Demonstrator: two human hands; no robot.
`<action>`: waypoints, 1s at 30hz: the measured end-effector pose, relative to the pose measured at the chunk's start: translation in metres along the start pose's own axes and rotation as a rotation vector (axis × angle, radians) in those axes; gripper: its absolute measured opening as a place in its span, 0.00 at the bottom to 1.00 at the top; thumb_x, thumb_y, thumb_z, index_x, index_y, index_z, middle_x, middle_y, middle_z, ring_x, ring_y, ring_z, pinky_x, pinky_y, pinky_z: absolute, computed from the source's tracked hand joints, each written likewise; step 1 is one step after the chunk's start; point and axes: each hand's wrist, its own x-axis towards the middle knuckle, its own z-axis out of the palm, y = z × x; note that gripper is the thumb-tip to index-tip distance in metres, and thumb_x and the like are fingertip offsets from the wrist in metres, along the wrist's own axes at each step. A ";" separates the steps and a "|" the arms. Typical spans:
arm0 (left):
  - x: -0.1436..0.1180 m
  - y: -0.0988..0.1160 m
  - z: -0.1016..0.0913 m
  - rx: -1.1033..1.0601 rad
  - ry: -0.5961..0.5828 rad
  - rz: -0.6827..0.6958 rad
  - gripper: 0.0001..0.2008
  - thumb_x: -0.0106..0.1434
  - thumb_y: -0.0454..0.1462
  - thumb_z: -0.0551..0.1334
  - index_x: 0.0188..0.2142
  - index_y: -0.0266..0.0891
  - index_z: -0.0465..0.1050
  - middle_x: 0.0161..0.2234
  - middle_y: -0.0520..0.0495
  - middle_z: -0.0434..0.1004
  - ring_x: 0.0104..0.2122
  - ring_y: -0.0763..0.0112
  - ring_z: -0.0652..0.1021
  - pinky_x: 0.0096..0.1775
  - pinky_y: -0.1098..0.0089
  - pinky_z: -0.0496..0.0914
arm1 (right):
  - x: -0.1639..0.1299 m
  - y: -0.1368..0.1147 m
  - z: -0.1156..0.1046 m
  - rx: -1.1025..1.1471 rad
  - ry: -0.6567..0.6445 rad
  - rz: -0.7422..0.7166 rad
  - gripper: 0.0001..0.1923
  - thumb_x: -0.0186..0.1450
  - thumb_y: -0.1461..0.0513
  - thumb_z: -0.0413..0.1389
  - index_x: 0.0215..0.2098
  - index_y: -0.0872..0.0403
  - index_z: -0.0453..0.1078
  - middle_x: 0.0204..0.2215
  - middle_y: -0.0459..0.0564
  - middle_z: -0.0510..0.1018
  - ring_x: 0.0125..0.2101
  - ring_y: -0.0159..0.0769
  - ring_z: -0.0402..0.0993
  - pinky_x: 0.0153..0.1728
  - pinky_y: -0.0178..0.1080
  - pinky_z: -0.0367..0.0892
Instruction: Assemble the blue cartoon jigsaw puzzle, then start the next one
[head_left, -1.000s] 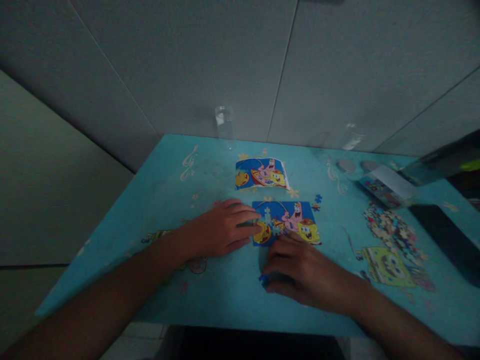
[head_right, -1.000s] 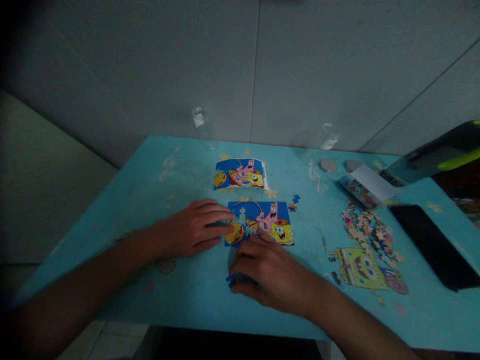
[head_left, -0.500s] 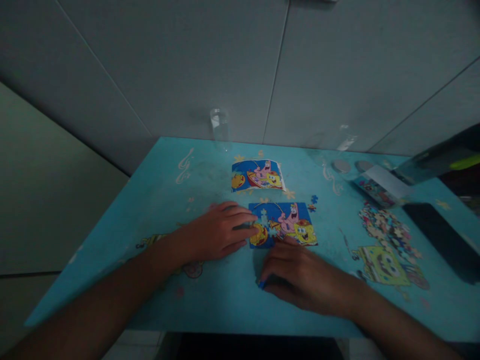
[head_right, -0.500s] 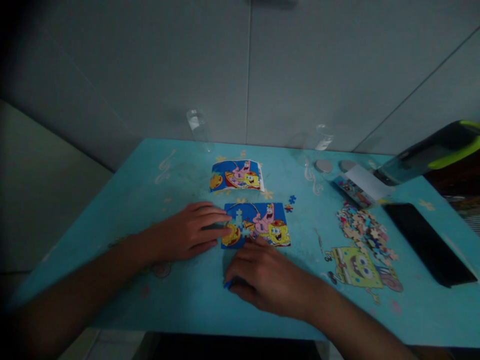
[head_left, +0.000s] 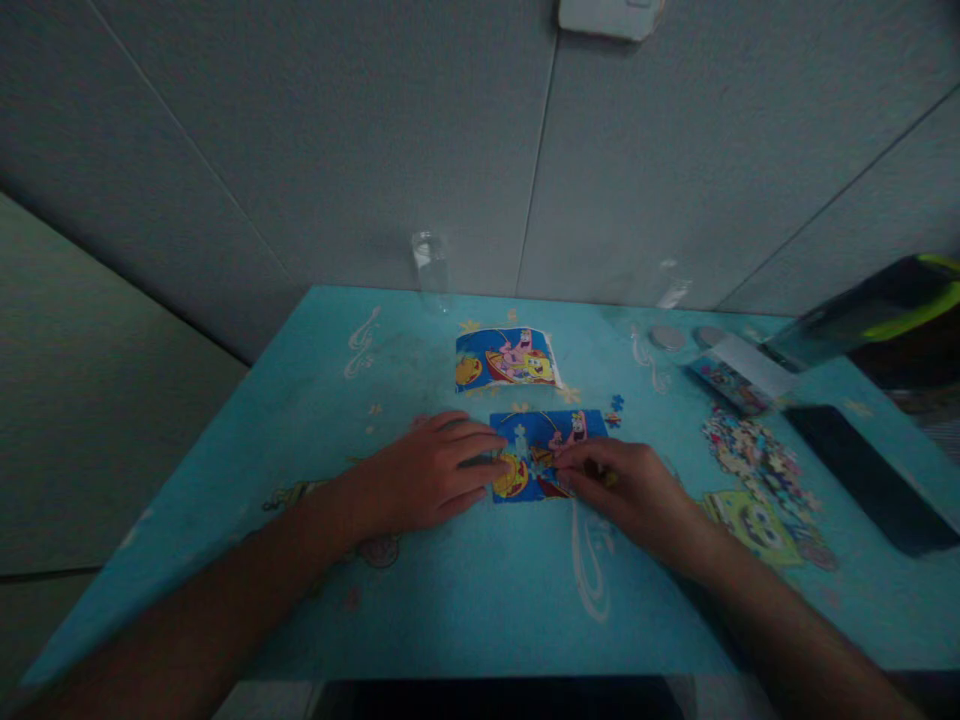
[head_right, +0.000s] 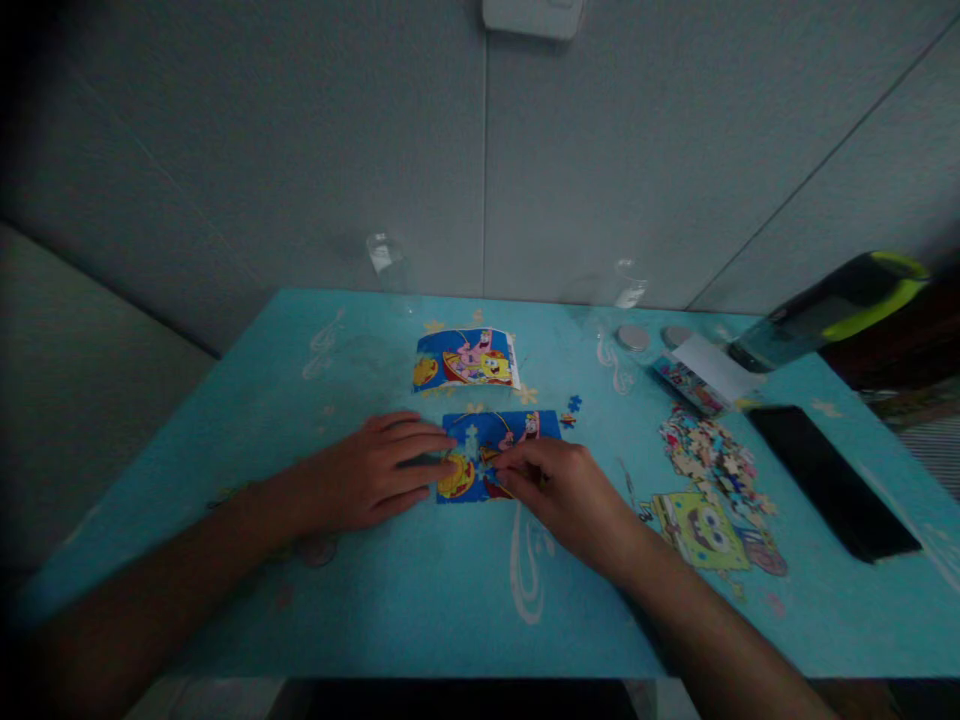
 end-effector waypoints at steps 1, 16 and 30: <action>0.000 0.000 0.000 -0.002 -0.003 -0.001 0.18 0.73 0.38 0.57 0.60 0.44 0.69 0.59 0.42 0.72 0.58 0.56 0.71 0.61 0.49 0.62 | 0.000 -0.001 -0.001 0.011 -0.026 0.015 0.05 0.71 0.61 0.58 0.41 0.51 0.77 0.37 0.46 0.82 0.35 0.32 0.78 0.37 0.35 0.71; 0.001 0.001 -0.004 -0.019 0.002 0.004 0.18 0.72 0.37 0.59 0.59 0.43 0.71 0.59 0.42 0.72 0.58 0.56 0.72 0.61 0.50 0.63 | 0.002 -0.003 -0.017 -0.232 -0.114 -0.139 0.07 0.72 0.60 0.56 0.41 0.51 0.77 0.37 0.49 0.82 0.38 0.36 0.77 0.43 0.40 0.70; 0.001 0.000 -0.001 -0.016 0.010 0.011 0.18 0.72 0.37 0.58 0.60 0.43 0.70 0.59 0.42 0.72 0.58 0.56 0.72 0.61 0.49 0.63 | 0.007 0.060 -0.052 -0.622 0.219 0.316 0.12 0.67 0.56 0.57 0.44 0.49 0.80 0.37 0.50 0.83 0.32 0.41 0.78 0.32 0.40 0.67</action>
